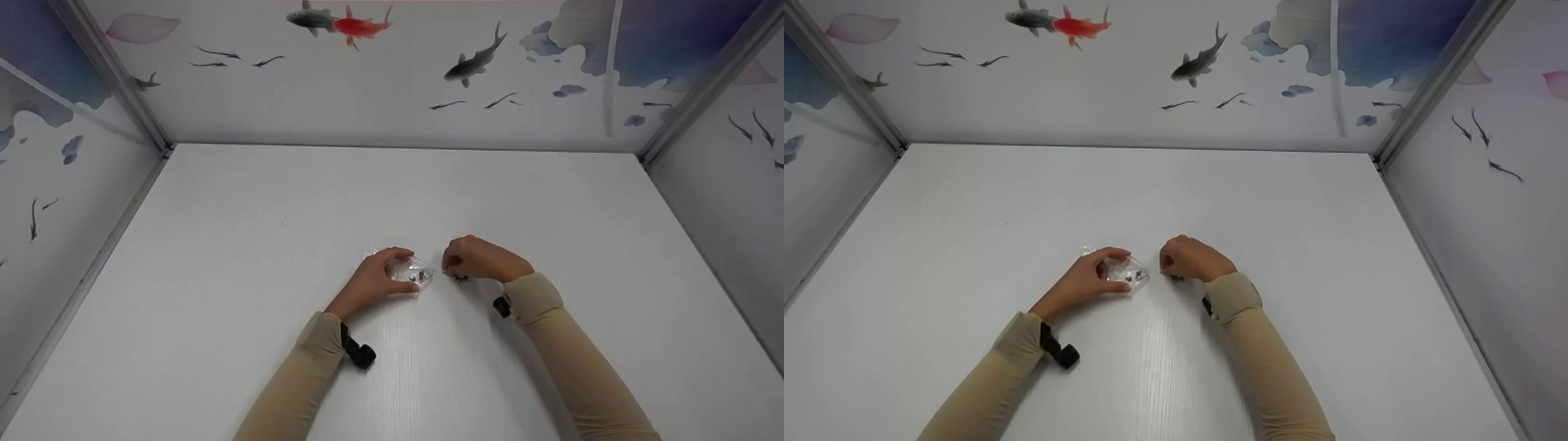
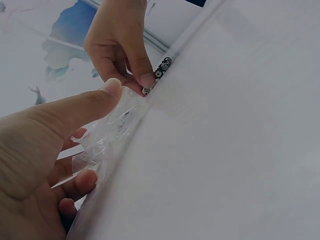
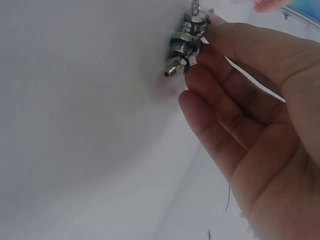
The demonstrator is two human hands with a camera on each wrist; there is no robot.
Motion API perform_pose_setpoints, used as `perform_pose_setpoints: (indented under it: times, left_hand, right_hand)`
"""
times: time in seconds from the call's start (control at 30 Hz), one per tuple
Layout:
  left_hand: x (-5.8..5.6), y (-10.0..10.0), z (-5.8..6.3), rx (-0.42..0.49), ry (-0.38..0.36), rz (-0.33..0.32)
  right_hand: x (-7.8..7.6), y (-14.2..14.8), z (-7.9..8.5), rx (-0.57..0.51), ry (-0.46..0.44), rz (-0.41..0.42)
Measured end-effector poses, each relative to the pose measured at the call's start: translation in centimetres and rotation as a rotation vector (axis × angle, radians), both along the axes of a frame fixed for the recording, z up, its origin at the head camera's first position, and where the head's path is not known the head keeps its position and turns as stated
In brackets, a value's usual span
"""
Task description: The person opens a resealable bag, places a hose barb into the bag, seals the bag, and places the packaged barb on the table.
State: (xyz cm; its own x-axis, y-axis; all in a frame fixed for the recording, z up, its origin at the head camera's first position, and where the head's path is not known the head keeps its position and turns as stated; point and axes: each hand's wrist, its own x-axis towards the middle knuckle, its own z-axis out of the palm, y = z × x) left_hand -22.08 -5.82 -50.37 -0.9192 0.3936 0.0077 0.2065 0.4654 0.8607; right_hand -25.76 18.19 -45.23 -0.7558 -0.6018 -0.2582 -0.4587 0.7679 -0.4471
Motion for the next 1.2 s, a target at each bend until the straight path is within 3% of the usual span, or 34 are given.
perform_pose_setpoints:
  times: [0.7, 1.2]
  left_hand:
    - [0.0, 0.1, 0.2, -0.003, 0.028, -0.007]
    - [-0.1, 0.0, -0.1, -0.014, 0.033, -0.014]
  right_hand:
    - [0.0, 0.0, 0.6, -0.030, -0.008, -0.031]
    - [0.1, -0.6, 1.4, -0.086, 0.095, 0.065]
